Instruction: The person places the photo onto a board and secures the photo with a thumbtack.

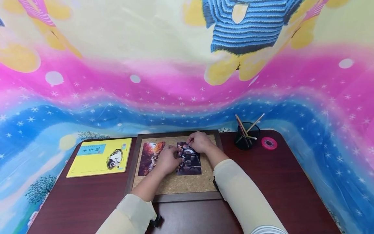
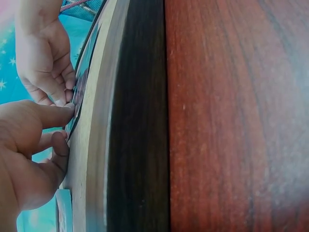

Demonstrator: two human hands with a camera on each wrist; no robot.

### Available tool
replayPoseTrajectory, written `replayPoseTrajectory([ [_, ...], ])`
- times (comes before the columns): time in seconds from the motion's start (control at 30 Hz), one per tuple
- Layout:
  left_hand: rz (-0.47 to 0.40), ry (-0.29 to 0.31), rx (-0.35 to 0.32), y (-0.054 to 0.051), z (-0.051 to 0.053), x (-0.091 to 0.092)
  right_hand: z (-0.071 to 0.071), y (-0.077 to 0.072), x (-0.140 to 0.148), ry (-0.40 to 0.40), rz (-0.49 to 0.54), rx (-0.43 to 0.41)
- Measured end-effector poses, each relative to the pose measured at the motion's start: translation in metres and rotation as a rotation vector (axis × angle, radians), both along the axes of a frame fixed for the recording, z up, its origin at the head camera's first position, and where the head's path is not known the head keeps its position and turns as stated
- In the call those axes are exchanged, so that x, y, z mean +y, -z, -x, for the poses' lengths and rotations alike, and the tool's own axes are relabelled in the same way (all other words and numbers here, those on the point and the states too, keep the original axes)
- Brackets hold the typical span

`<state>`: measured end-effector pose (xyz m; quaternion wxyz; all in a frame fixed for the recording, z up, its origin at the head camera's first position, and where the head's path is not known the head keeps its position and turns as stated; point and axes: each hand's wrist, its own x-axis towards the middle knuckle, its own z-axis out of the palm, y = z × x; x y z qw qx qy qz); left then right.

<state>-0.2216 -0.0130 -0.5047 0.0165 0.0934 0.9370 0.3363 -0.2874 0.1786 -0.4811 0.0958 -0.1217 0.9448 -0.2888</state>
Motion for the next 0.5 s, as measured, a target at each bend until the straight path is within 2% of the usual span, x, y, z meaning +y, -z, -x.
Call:
replayPoseTrajectory([
  [0.27, -0.036, 0.023, 0.000, 0.0006, 0.0012, -0.0026, 0.0012, -0.0027, -0.0036, -0.006, -0.017, -0.025],
  [0.5, -0.033, 0.013, -0.013, 0.0011, -0.0015, -0.0027, 0.0064, -0.0059, -0.0082, -0.031, -0.083, -0.034],
])
